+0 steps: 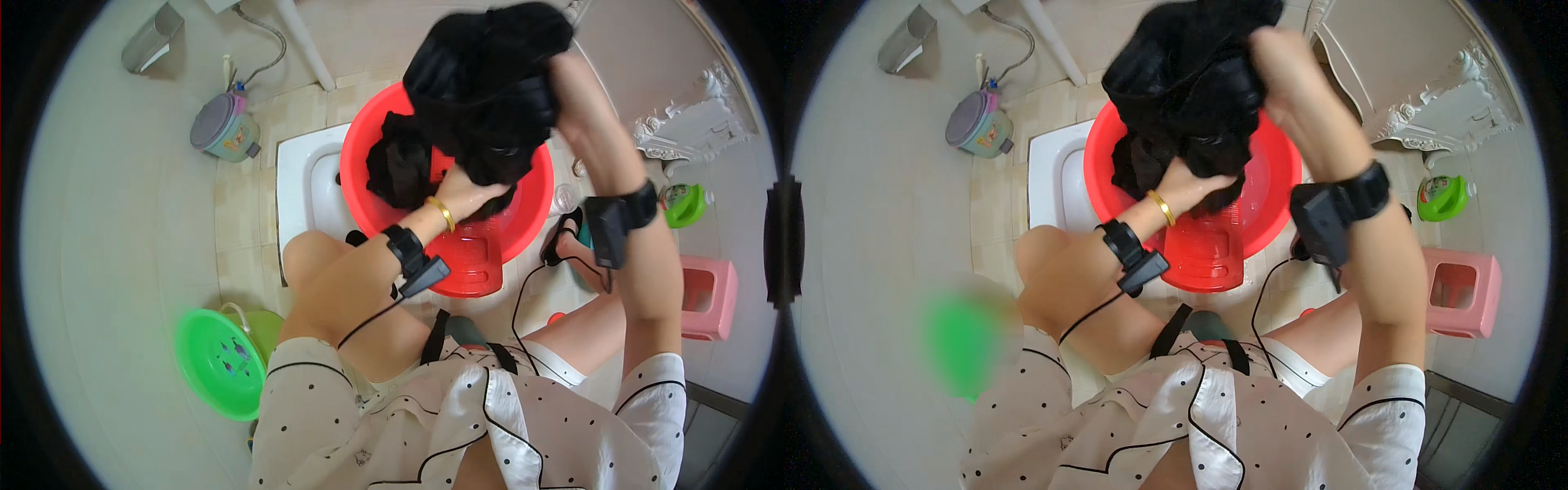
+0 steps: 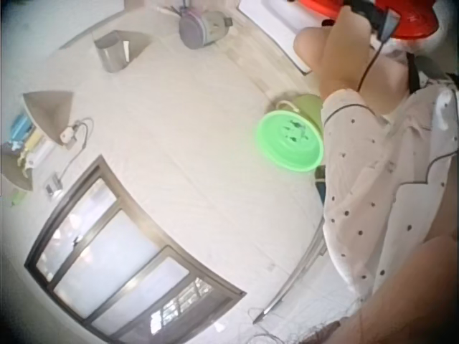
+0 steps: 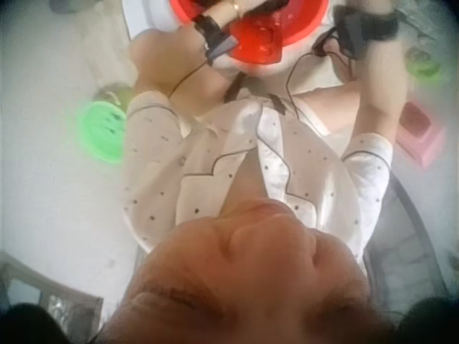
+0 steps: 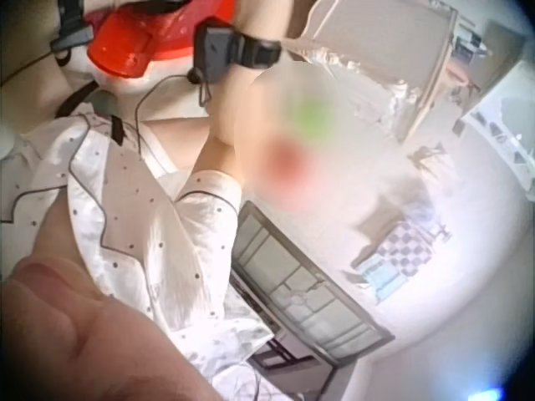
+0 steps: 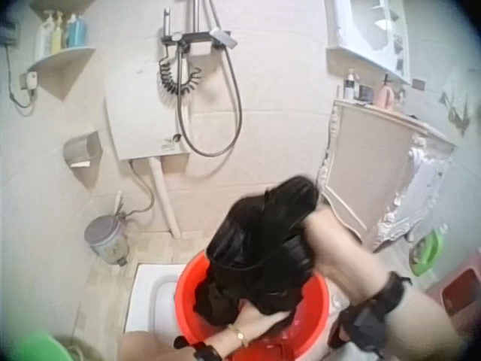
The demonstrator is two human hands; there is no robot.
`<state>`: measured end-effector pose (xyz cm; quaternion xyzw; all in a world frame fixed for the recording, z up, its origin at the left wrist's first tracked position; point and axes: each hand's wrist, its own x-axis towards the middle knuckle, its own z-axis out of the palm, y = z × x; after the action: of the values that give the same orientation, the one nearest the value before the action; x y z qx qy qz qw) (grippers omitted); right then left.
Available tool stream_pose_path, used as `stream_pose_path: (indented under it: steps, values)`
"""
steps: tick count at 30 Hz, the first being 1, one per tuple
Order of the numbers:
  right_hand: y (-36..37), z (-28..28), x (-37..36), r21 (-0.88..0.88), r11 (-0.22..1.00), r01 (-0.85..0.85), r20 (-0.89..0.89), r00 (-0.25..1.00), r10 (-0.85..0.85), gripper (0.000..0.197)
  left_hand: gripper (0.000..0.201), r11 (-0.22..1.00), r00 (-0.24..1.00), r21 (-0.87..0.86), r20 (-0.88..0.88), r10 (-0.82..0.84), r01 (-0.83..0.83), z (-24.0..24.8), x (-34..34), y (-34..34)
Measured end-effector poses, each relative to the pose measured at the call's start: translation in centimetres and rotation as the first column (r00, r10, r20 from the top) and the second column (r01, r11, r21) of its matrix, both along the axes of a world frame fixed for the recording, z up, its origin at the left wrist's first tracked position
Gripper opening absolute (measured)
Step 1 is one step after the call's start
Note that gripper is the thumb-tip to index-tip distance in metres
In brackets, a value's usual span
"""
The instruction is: The person is hand washing black clothing in a red basin with a washboard.
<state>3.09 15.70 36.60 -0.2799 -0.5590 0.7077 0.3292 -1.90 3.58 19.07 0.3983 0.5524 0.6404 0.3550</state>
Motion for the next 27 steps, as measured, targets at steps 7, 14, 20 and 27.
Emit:
stream_pose_path:
  steps: [7,14,20,27]
  values:
    - [1.0,-13.3,2.1,-0.177,0.984,-0.035,0.205,0.976,0.071,0.040,0.039,0.716,0.952,-0.670,0.305,0.024,0.197,-6.9,1.3,-2.5]
    - [-5.4,-20.1,5.6,0.012,0.919,-0.394,0.525,0.785,0.329,0.104,0.033,0.836,0.555,-0.474,0.789,0.263,0.277,-8.6,-1.7,-4.3]
    - [-2.9,-22.0,6.3,0.308,0.915,-0.262,0.463,0.881,0.097,0.069,0.061,0.866,0.478,-0.117,0.865,-0.152,0.486,-2.5,-1.6,-1.7]
    - [2.7,-14.8,6.1,0.654,0.756,-0.038,0.252,0.953,-0.170,0.054,0.054,0.946,0.776,-0.125,0.609,-0.165,0.299,2.5,-3.1,1.6]
